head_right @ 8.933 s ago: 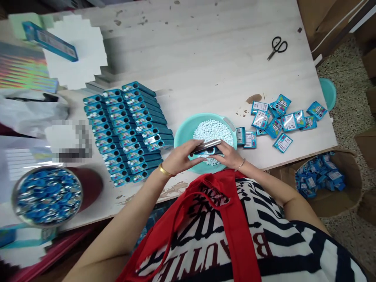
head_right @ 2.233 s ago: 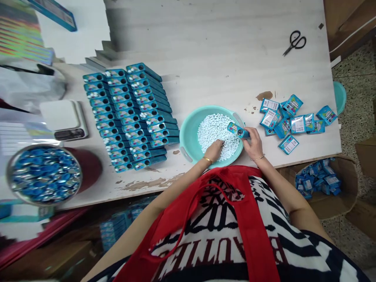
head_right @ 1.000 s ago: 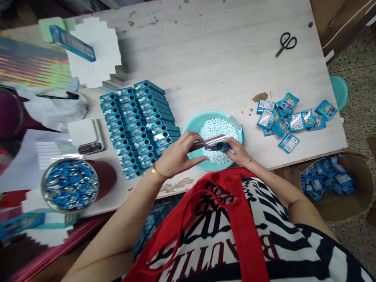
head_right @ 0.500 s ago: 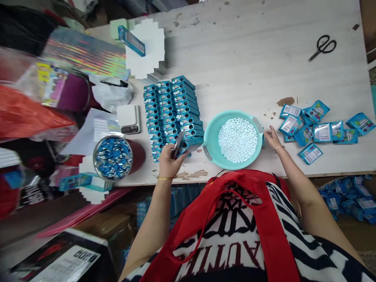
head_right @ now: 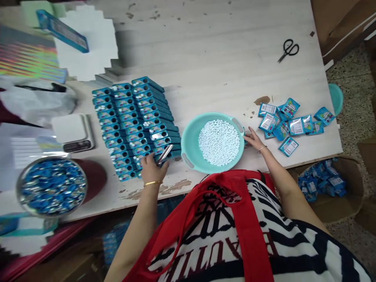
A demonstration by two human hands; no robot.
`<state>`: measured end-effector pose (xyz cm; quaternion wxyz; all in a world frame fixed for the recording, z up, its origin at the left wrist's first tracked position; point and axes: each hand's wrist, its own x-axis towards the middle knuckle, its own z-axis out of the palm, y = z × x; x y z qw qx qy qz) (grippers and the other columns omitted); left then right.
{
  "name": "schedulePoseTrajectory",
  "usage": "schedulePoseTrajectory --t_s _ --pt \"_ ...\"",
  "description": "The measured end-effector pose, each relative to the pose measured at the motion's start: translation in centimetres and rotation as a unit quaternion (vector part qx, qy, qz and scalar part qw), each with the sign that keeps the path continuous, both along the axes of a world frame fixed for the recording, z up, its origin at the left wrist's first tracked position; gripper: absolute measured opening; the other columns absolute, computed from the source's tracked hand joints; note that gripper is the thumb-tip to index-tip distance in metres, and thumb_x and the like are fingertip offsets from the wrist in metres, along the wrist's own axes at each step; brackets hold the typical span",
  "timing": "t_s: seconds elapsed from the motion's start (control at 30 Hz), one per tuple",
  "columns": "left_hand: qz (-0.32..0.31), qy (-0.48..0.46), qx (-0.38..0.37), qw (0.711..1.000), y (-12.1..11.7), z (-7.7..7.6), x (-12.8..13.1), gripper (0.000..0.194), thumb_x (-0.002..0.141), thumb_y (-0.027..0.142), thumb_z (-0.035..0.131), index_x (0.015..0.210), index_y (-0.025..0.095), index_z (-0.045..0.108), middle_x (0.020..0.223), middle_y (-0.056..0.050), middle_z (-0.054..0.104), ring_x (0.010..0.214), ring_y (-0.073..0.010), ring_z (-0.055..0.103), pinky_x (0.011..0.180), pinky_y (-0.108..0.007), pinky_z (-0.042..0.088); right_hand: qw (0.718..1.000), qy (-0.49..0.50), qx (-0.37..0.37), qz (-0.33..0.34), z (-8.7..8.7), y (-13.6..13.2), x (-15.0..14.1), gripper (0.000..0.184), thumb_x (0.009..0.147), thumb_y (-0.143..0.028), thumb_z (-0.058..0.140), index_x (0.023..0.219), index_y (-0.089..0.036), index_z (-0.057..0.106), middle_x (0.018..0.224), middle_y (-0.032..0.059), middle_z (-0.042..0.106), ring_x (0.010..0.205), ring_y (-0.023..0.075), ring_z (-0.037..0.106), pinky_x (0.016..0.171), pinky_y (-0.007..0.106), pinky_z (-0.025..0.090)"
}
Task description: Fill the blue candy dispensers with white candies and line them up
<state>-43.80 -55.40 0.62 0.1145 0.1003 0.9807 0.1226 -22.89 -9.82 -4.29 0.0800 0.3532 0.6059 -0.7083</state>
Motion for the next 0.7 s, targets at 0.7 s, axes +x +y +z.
schedulePoseTrajectory --t_s 0.7 --pt "-0.224 -0.13 0.138 0.956 15.7 -2.5 1.4 0.038 0.09 0.036 0.048 0.121 0.015 0.057 0.119 -0.015 0.065 0.11 -0.0258 0.061 0.1 -0.041 0.048 0.998 -0.048 0.05 -0.006 -0.1 1.1 -1.5 0.105 0.076 -0.059 0.073 0.159 -0.023 0.02 0.124 0.0106 0.064 0.093 0.0215 0.069 0.088 0.044 0.06"
